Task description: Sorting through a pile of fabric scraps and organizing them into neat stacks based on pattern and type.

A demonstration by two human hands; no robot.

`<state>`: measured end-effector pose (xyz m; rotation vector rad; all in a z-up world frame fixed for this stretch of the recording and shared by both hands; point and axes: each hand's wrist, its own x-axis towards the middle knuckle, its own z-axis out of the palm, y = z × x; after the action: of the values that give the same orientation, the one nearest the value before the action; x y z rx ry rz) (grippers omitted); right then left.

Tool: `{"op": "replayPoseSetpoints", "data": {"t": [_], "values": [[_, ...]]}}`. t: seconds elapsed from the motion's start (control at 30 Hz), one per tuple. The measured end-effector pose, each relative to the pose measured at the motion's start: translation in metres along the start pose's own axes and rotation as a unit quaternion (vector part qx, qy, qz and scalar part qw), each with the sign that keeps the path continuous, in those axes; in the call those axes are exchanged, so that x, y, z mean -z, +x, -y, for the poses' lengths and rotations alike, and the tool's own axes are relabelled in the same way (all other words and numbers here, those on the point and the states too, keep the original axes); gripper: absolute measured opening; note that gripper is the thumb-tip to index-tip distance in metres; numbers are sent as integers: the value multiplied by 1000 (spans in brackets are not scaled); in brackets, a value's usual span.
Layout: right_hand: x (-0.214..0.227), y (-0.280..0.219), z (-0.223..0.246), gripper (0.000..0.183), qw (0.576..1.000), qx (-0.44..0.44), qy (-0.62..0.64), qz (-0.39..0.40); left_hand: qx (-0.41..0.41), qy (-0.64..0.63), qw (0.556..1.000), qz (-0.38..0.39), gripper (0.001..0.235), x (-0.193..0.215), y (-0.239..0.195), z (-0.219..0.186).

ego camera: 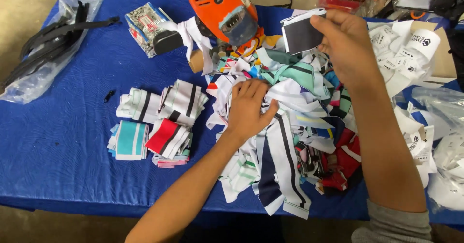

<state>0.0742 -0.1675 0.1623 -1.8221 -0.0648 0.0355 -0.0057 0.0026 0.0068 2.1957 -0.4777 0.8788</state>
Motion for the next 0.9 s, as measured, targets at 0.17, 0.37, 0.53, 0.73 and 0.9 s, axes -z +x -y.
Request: {"op": "replayPoseSetpoints", "data": {"t": [0.17,0.37,0.53,0.73,0.9], "values": [[-18,-40,28,12,959,207,-177,76,-12,18,999,-32,25,-3,1,1],[-108,-109,67,20,908,237,-191,287,7,77,997,-26,34,-26,-5,10],[-192,-126,62,16,865,271,-254,337,45,91,995,-20,36,-26,-10,10],[-269,-132,63,14,849,237,-157,446,41,48,996,-64,23,-23,-8,4],[-325,-99,11,14,819,263,-310,404,37,16,994,-105,21,-19,-8,-2]]}}
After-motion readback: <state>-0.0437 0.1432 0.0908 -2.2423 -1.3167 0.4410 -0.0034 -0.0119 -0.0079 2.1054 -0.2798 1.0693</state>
